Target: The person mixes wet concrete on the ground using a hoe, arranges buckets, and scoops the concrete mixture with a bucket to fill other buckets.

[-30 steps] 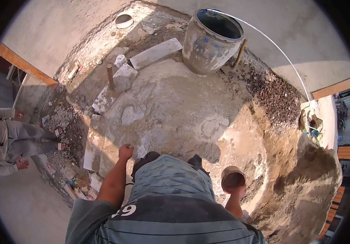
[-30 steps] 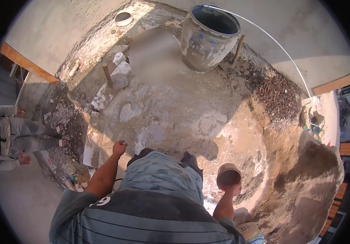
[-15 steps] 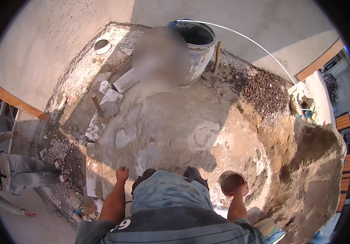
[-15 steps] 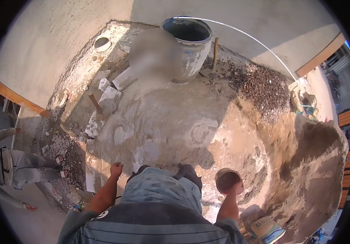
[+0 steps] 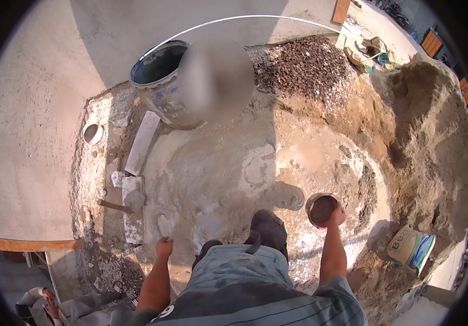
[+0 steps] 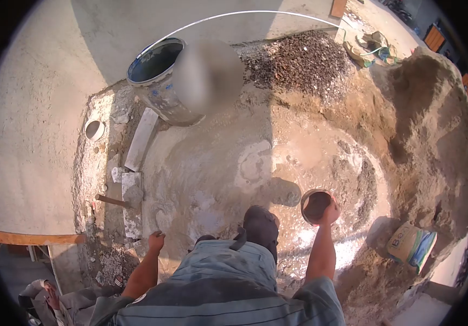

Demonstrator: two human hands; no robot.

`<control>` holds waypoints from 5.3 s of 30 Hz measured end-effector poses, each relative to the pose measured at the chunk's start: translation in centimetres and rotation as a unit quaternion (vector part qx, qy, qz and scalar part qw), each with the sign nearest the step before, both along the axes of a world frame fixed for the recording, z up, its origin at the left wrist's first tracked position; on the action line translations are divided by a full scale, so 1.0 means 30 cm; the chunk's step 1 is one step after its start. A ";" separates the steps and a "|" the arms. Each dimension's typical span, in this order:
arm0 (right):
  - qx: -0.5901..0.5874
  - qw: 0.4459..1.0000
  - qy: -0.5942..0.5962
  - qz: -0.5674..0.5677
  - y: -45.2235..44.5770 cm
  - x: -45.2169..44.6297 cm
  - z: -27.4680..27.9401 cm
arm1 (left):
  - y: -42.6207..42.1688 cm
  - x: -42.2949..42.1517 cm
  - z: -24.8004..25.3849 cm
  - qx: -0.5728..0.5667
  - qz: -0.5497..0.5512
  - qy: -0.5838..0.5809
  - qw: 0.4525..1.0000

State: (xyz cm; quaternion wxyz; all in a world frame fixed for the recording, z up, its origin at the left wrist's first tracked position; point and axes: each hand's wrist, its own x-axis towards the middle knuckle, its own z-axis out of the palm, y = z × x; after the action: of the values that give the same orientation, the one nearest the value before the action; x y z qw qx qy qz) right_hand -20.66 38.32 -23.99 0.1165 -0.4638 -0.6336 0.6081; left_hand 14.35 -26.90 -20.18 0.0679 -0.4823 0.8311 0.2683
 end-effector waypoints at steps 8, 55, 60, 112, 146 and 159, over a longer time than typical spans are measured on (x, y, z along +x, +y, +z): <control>0.123 0.977 -0.106 0.136 0.128 -0.180 -0.119 | 0.493 -0.509 0.178 0.056 -0.074 0.108 0.990; -0.069 0.758 -0.118 0.638 -1.097 -0.348 0.296 | 1.371 0.487 0.026 0.074 0.630 0.064 0.770; -0.025 0.711 -0.121 0.693 -0.935 -0.456 0.273 | 1.423 0.355 0.073 0.090 0.630 0.087 0.767; 0.151 0.470 0.036 0.869 -2.632 -0.075 0.287 | 1.417 0.289 -0.122 0.232 0.856 0.190 0.421; 0.234 0.059 0.064 0.968 -2.930 0.244 0.344 | 1.409 -0.642 0.106 -0.064 0.953 0.213 0.207; 0.105 -0.037 0.112 0.987 -2.704 0.375 0.431 | 1.877 -1.420 -0.129 0.078 0.976 0.202 -0.015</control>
State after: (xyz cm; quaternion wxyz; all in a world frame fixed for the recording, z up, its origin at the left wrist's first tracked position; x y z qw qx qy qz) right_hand -9.40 -42.81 -11.08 0.4850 -0.7235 0.4851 -0.0776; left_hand -28.25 29.41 -24.05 0.3928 0.7448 0.4904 -0.2246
